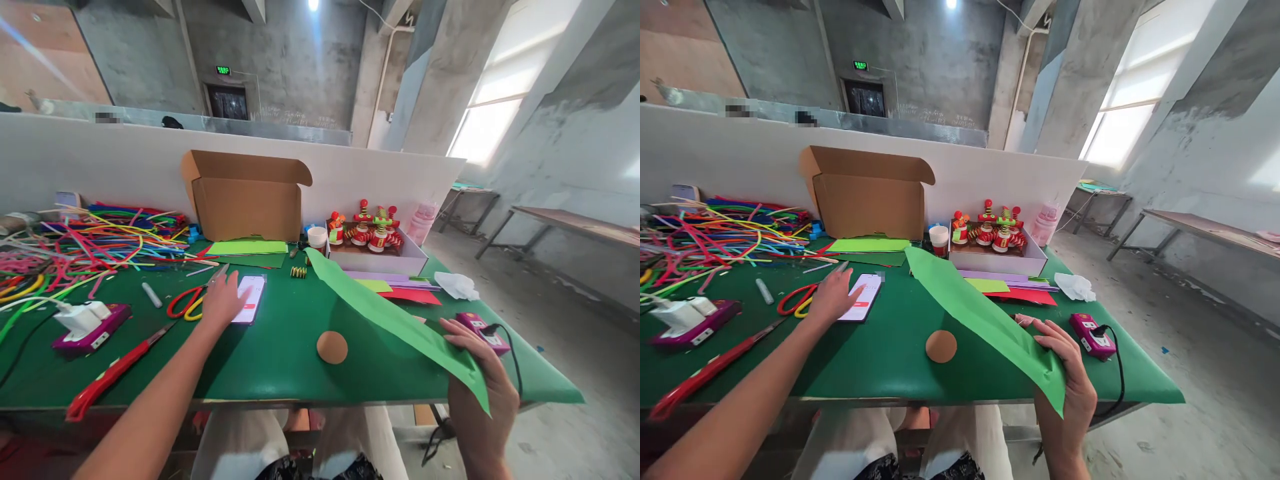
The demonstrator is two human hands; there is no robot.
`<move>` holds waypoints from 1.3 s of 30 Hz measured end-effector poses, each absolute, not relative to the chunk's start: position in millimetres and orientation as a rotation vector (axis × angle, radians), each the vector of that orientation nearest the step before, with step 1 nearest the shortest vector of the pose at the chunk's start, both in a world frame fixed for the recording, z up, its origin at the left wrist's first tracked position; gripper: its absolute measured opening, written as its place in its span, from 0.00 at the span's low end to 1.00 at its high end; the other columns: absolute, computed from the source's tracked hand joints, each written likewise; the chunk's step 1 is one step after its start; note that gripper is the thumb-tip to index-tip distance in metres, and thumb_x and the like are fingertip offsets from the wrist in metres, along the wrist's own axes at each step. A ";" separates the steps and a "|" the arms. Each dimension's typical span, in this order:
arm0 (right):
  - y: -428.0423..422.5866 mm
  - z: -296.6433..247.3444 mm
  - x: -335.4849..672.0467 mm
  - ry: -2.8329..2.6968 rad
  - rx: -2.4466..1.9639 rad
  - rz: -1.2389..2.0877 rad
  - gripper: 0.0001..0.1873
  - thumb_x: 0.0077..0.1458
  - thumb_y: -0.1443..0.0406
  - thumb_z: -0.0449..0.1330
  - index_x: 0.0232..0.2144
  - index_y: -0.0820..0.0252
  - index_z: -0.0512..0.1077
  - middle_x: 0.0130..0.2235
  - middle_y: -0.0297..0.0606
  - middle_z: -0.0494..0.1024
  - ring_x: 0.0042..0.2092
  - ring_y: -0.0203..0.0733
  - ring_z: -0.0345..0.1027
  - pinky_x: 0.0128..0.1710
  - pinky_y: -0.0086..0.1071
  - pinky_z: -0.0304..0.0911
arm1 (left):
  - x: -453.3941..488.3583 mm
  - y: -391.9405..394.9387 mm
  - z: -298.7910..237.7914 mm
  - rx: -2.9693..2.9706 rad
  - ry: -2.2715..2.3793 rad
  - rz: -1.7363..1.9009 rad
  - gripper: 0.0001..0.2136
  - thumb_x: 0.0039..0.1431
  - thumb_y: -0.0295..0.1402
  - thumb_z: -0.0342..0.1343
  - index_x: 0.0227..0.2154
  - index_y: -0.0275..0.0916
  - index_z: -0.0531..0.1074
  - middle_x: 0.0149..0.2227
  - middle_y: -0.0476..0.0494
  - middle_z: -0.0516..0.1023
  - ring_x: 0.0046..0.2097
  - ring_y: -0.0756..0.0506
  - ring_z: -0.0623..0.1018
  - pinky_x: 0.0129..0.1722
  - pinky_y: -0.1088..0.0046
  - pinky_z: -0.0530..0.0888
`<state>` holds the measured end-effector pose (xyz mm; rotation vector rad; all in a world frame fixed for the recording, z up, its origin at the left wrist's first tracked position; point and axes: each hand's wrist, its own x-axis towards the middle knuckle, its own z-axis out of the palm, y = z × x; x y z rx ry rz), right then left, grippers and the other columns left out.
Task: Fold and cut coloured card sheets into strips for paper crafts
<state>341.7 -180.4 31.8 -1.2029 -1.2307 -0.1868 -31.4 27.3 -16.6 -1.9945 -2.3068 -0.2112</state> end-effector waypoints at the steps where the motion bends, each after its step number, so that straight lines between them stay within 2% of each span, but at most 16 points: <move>1: -180.4 31.5 341.0 -1.244 -1.189 -0.183 0.06 0.57 0.61 0.65 0.36 0.55 0.75 0.45 0.41 0.83 0.52 0.50 0.75 0.51 0.43 0.68 | -23.6 18.4 -22.0 -2.004 -2.312 -0.215 0.32 0.65 0.50 0.43 0.66 0.36 0.58 0.64 0.23 0.66 0.58 0.28 0.73 0.50 0.53 0.72; 3: -179.9 32.7 338.0 -1.260 -1.154 -0.171 0.04 0.58 0.62 0.64 0.36 0.55 0.75 0.45 0.40 0.83 0.51 0.49 0.75 0.52 0.44 0.68 | -10.2 4.6 -30.8 -2.003 -2.328 -0.218 0.37 0.62 0.53 0.44 0.68 0.35 0.54 0.64 0.21 0.64 0.56 0.26 0.74 0.49 0.50 0.72; 5: -179.9 36.0 334.2 -1.263 -1.121 -0.164 0.03 0.58 0.63 0.64 0.35 0.55 0.75 0.44 0.40 0.84 0.50 0.49 0.76 0.54 0.45 0.68 | -1.2 -1.9 -34.8 -1.990 -2.339 -0.224 0.39 0.60 0.52 0.47 0.69 0.34 0.53 0.64 0.20 0.64 0.54 0.25 0.74 0.48 0.49 0.71; 10: -185.4 40.0 331.3 -1.255 -1.083 -0.167 0.01 0.59 0.64 0.63 0.35 0.55 0.75 0.44 0.40 0.83 0.48 0.48 0.77 0.57 0.48 0.67 | 4.8 9.4 -28.8 -1.956 -2.350 -0.262 0.34 0.58 0.40 0.49 0.66 0.34 0.56 0.60 0.21 0.68 0.54 0.26 0.74 0.49 0.51 0.70; 15: -193.8 29.7 340.8 -1.280 -1.099 -0.115 0.05 0.56 0.64 0.66 0.37 0.55 0.77 0.46 0.42 0.83 0.50 0.51 0.77 0.54 0.48 0.69 | 0.4 26.5 -15.3 -1.926 -2.370 -0.350 0.31 0.56 0.38 0.48 0.63 0.29 0.60 0.56 0.16 0.70 0.55 0.23 0.73 0.47 0.47 0.70; 18: -199.6 24.7 348.8 -1.373 -1.085 -0.094 0.05 0.56 0.63 0.67 0.37 0.54 0.78 0.45 0.42 0.83 0.51 0.53 0.76 0.50 0.47 0.72 | -2.8 21.7 -6.5 -2.003 -2.307 -0.434 0.30 0.58 0.38 0.48 0.62 0.30 0.61 0.61 0.15 0.66 0.60 0.20 0.68 0.51 0.41 0.68; 20: -203.9 23.3 353.4 -1.460 -1.062 -0.050 0.04 0.58 0.62 0.66 0.37 0.53 0.78 0.44 0.42 0.84 0.50 0.54 0.77 0.49 0.47 0.72 | -4.5 8.4 -5.1 -2.139 -2.208 -0.488 0.29 0.60 0.39 0.48 0.63 0.34 0.61 0.66 0.22 0.63 0.64 0.23 0.65 0.56 0.41 0.67; 22: -208.5 22.9 357.1 -1.544 -1.044 0.003 0.04 0.60 0.61 0.65 0.37 0.53 0.79 0.43 0.42 0.84 0.49 0.54 0.78 0.48 0.48 0.73 | -6.2 -12.3 -10.1 -2.325 -2.077 -0.517 0.28 0.61 0.39 0.48 0.65 0.41 0.60 0.68 0.34 0.63 0.66 0.33 0.65 0.60 0.52 0.67; 24: -213.6 22.7 360.5 -1.616 -1.027 0.034 0.06 0.61 0.59 0.63 0.37 0.52 0.79 0.42 0.41 0.85 0.48 0.53 0.78 0.47 0.46 0.74 | -7.3 -37.2 -21.5 -2.492 -1.983 -0.562 0.28 0.62 0.39 0.47 0.66 0.45 0.59 0.67 0.42 0.65 0.63 0.41 0.70 0.59 0.63 0.70; 27: -222.8 23.4 366.1 -1.650 -1.014 0.021 0.08 0.63 0.58 0.62 0.37 0.53 0.79 0.41 0.41 0.85 0.47 0.52 0.79 0.44 0.42 0.74 | -2.2 -74.0 -42.9 -2.637 -1.958 -0.814 0.26 0.63 0.37 0.43 0.63 0.40 0.64 0.61 0.38 0.73 0.54 0.43 0.78 0.53 0.64 0.76; 30: -232.2 26.5 370.8 -1.550 -1.068 -0.028 0.08 0.61 0.58 0.64 0.35 0.54 0.79 0.42 0.42 0.84 0.47 0.53 0.78 0.43 0.42 0.74 | 20.5 -101.4 -55.1 -2.773 -1.734 -0.940 0.21 0.61 0.32 0.44 0.55 0.42 0.73 0.56 0.39 0.77 0.57 0.41 0.76 0.57 0.59 0.73; 32: -236.4 30.3 371.4 -1.419 -1.139 -0.095 0.07 0.59 0.59 0.65 0.34 0.55 0.78 0.42 0.43 0.84 0.47 0.54 0.78 0.43 0.43 0.73 | 44.0 -111.9 -54.0 -2.843 -1.595 -0.844 0.21 0.61 0.32 0.47 0.55 0.44 0.73 0.59 0.38 0.75 0.62 0.38 0.72 0.58 0.55 0.72; 35: -238.4 38.1 369.0 -1.186 -1.214 -0.256 0.06 0.58 0.61 0.66 0.32 0.57 0.76 0.42 0.42 0.84 0.46 0.53 0.78 0.46 0.46 0.72 | 78.5 -115.6 -43.8 -2.846 -1.618 -0.510 0.26 0.60 0.37 0.54 0.62 0.45 0.65 0.67 0.35 0.65 0.68 0.31 0.62 0.57 0.50 0.71; 37: -238.3 43.4 367.7 -1.073 -1.228 -0.335 0.06 0.57 0.62 0.66 0.31 0.57 0.74 0.41 0.42 0.84 0.46 0.53 0.78 0.48 0.49 0.70 | 94.7 -111.7 -37.0 -2.844 -1.654 -0.318 0.32 0.57 0.38 0.58 0.65 0.45 0.60 0.69 0.31 0.61 0.68 0.29 0.62 0.56 0.49 0.71; 39: -238.5 47.5 368.0 -1.019 -1.224 -0.364 0.06 0.57 0.62 0.66 0.31 0.57 0.74 0.41 0.42 0.84 0.46 0.54 0.78 0.50 0.50 0.69 | 105.1 -105.5 -32.0 -2.857 -1.656 -0.227 0.33 0.56 0.38 0.59 0.65 0.42 0.59 0.67 0.28 0.63 0.67 0.29 0.64 0.56 0.48 0.70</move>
